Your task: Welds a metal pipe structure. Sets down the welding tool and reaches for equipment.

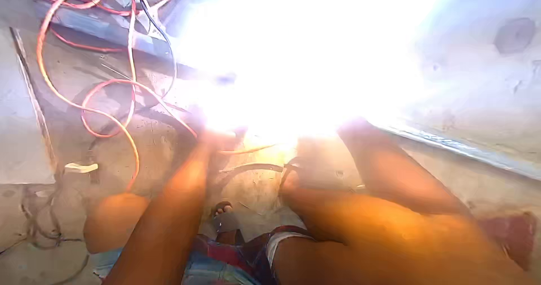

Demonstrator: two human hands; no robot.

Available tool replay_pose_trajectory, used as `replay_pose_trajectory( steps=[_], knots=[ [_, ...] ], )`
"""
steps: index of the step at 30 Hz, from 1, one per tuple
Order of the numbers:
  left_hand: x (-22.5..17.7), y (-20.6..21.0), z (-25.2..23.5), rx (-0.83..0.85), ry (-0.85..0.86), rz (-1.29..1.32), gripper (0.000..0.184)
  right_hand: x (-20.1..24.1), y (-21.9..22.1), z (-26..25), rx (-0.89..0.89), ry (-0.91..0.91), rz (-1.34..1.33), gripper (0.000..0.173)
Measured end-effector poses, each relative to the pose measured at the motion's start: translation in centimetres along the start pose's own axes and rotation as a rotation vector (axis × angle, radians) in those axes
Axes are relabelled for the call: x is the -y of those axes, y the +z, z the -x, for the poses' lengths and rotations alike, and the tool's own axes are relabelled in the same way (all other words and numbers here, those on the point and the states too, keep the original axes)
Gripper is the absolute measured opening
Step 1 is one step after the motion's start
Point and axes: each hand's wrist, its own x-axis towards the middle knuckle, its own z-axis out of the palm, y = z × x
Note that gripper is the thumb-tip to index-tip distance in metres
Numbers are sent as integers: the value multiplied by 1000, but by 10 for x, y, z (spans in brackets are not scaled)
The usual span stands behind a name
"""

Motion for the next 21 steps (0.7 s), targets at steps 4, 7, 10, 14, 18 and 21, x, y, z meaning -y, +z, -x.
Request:
replay_pose_trajectory(
  steps=[4,7,10,14,18,21],
  knots=[
    [0,-4,1,31,27,15,78,8,-8,5,-29,-58,-11,55],
    [0,-3,0,27,21,5,79,7,-6,2,-15,-30,1,55],
    [1,-1,-2,18,32,25,76,7,-5,-1,0,-1,12,55],
    [1,-2,-2,14,24,40,72,5,-4,-4,-2,2,9,53],
    [0,-2,-1,12,30,30,74,5,-4,-8,6,31,16,53],
    [-1,-2,-1,8,34,13,74,8,-3,-8,6,44,50,53]
  ],
)
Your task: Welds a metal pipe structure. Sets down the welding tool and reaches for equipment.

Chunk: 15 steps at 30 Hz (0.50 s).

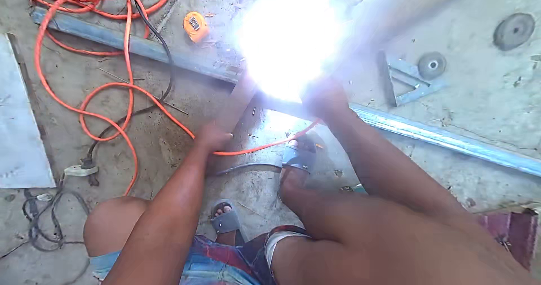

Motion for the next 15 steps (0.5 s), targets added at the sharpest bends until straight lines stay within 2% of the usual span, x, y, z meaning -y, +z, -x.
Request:
replay_pose_trajectory(
  steps=[5,8,11,15],
  knots=[
    [2,1,-2,2,14,-8,74,-1,1,-2,3,-2,-31,52],
    [0,1,0,-2,14,34,69,11,-14,9,59,18,-61,51],
    [1,1,-1,-12,1,31,70,6,-10,12,38,-19,-2,52],
    [4,0,-2,-24,0,28,88,-8,2,10,1,-95,-97,53]
  ],
)
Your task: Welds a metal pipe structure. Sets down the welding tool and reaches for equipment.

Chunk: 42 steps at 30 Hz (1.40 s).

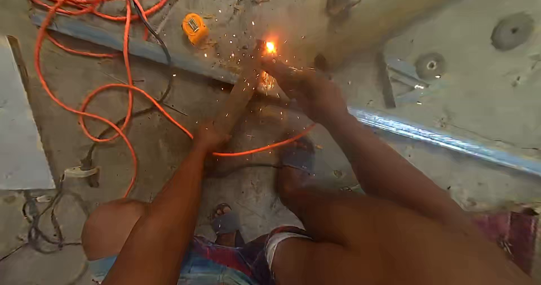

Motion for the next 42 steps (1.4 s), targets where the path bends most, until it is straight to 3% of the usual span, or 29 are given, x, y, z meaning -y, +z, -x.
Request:
replay_pose_trajectory(
  steps=[2,8,10,14,19,22,24,26,31,42],
  knots=[
    [1,0,3,-75,38,-22,89,-4,5,3,10,2,12,55],
    [-9,21,31,-278,101,-189,72,-10,4,17,-2,45,-2,54],
    [-13,18,29,-220,62,-122,70,-13,2,21,-2,57,-1,55],
    [6,-3,11,-11,156,103,59,-12,-2,25,5,48,20,53],
    [4,-2,6,150,174,112,56,2,-10,24,9,55,70,53],
    [-8,2,17,113,117,69,74,13,-14,21,23,53,109,53],
    [-14,15,18,-16,31,2,100,20,-15,19,35,69,129,52],
    [-21,24,17,-96,-54,-71,109,23,-17,17,46,92,136,50],
    [-22,24,15,-92,-84,-139,77,31,-22,15,53,142,137,48],
    [-16,29,17,-129,-57,-129,74,51,-35,16,120,241,55,41]
  ],
)
